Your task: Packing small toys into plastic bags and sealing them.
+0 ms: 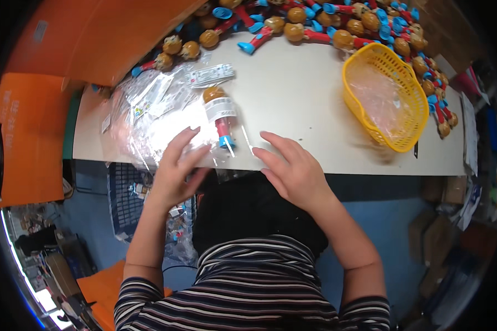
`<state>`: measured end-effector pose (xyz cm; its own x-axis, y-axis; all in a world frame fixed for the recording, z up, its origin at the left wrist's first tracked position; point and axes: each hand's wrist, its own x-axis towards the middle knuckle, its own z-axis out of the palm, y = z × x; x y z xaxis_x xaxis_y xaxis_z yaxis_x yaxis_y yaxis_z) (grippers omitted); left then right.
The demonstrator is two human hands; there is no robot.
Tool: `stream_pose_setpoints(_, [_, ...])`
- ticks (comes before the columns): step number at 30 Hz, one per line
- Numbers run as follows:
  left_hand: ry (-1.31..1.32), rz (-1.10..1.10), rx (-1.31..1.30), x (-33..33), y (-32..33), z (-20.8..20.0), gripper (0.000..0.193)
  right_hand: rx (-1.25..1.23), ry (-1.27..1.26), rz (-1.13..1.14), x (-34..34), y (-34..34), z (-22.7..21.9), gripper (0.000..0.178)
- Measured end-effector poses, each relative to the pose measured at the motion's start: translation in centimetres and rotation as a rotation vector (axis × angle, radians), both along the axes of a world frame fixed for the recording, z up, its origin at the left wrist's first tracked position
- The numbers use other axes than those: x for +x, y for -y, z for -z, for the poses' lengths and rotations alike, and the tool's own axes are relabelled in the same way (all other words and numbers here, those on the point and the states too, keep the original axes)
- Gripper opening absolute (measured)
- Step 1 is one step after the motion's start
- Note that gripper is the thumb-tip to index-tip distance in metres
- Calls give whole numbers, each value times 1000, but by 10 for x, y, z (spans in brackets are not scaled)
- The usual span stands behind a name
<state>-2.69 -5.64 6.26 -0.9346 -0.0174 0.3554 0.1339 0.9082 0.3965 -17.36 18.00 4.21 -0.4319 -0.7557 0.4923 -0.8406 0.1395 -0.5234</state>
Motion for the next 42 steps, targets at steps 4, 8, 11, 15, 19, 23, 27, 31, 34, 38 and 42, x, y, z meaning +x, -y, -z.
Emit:
stream_pose_setpoints(4, [-166,96,-151,1,-11,20,48,-3,-148,-155,-8,21,4,34])
stream_pose_setpoints(8, [-273,121,-51,4,-5,34,30,31,-204,-216,-14,20,11,25])
stream_pose_setpoints(11, [-245,45,75,10,-4,33,20,20,-112,-226,-14,16,12,21])
stream_pose_setpoints(15, [-96,-130,390,19,-21,26,13,55,221,-194,-9,15,9,10])
stream_pose_setpoints(19, [143,-290,793,23,-31,25,5,142,590,-166,-7,19,-5,7])
stream_pose_setpoints(23, [118,-319,1365,23,-41,35,13,149,838,-121,-4,27,-6,13])
stream_pose_setpoints(27, [123,-343,1402,23,-38,45,13,322,1133,19,-9,31,-4,15])
stream_pose_setpoints(31, [103,-383,1439,23,-40,43,20,184,1236,4,-2,32,-3,16])
stream_pose_setpoints(34, [72,-437,1368,17,-45,25,35,105,1328,10,-3,27,-1,12])
stream_pose_setpoints(38, [153,-454,1273,6,-44,21,47,43,1368,21,6,31,-7,13])
stream_pose_setpoints(42, [83,-374,1450,4,-38,40,47,73,1378,46,7,34,-2,14])
